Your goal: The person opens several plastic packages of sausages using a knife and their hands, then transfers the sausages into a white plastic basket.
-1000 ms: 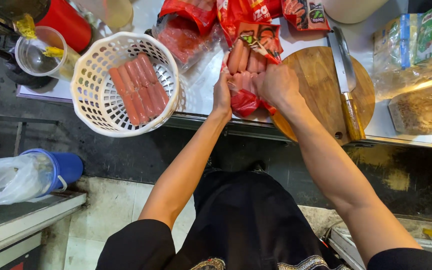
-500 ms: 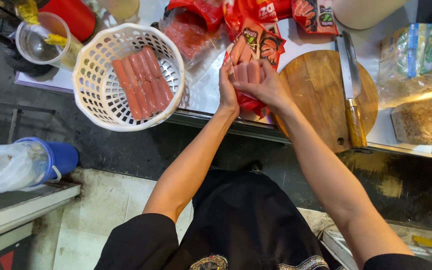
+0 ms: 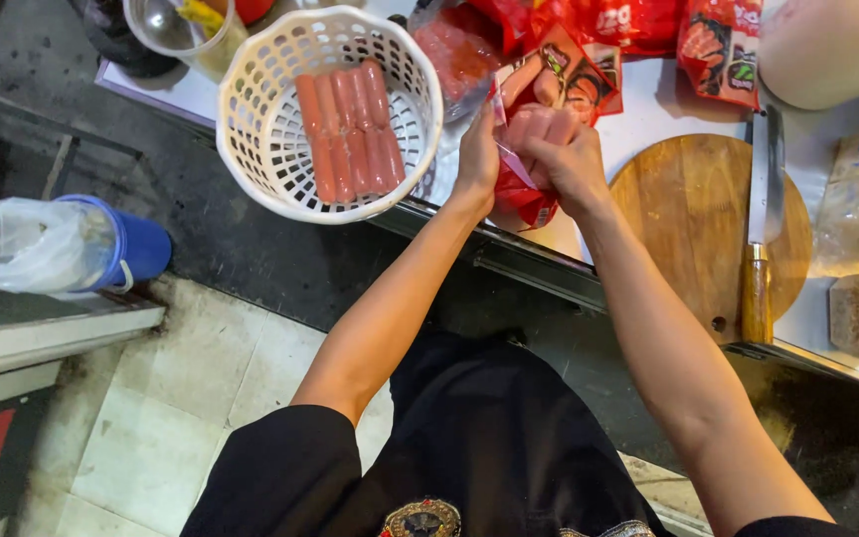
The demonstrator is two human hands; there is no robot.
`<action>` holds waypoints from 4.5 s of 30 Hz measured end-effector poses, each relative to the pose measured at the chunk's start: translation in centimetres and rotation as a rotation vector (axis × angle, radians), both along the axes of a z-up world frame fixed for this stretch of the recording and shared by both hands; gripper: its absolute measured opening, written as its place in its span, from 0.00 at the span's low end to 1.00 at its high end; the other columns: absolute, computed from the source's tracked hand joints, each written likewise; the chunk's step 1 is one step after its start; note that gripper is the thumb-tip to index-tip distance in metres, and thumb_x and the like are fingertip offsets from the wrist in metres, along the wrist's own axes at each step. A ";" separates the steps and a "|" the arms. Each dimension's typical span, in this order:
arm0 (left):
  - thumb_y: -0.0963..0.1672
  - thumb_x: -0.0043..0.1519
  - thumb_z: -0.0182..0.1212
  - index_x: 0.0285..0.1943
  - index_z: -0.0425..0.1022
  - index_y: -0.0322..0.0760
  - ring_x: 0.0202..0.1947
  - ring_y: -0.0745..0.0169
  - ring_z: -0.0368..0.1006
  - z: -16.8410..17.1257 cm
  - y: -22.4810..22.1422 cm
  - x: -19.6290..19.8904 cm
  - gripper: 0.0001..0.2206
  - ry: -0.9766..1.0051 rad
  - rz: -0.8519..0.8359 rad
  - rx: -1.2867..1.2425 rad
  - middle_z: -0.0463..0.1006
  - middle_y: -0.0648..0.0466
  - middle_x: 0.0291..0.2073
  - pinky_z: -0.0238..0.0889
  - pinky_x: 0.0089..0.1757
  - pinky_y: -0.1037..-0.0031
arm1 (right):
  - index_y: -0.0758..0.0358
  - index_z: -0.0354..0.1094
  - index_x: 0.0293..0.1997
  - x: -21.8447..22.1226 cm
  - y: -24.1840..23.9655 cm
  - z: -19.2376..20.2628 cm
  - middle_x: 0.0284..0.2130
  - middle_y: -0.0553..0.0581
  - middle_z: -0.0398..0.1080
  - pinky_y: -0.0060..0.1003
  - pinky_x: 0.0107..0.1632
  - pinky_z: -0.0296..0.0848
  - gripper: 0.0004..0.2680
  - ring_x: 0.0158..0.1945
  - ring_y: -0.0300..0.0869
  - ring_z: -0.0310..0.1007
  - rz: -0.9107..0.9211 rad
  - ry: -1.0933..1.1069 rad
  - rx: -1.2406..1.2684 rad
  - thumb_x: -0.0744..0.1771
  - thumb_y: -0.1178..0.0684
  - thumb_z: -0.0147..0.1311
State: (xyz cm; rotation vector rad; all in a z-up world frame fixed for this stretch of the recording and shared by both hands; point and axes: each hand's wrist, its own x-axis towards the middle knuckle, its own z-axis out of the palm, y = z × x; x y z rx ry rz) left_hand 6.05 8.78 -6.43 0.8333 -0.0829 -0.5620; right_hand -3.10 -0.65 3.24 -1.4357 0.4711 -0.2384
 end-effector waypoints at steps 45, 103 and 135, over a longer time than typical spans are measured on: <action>0.58 0.69 0.35 0.63 0.66 0.31 0.54 0.37 0.75 5.9 0.0 -4.4 0.30 -0.073 0.005 0.980 0.76 0.35 0.53 0.64 0.52 0.53 | 0.66 0.77 0.54 -7.5 -3.0 -1.9 0.39 0.79 0.75 0.58 0.50 0.72 0.13 0.44 0.67 0.76 0.001 0.576 -1.060 0.72 0.47 0.52; 0.51 0.74 0.42 0.73 0.60 0.40 0.60 0.72 0.68 -5.1 0.5 -2.3 0.22 0.181 -0.113 -0.068 0.70 0.56 0.61 0.62 0.58 0.74 | 0.67 0.64 0.67 5.1 4.9 4.0 0.50 0.56 0.78 0.38 0.56 0.79 0.17 0.52 0.41 0.80 0.269 0.013 0.153 0.70 0.51 0.52; 0.49 0.63 0.66 0.59 0.73 0.31 0.38 0.72 0.73 7.3 0.5 -3.2 0.21 -0.120 -0.072 0.253 0.80 0.56 0.42 0.68 0.40 0.77 | 0.68 0.65 0.65 -0.9 0.0 9.0 0.49 0.61 0.77 0.33 0.46 0.81 0.14 0.44 0.39 0.81 -0.114 -0.256 -0.252 0.73 0.52 0.50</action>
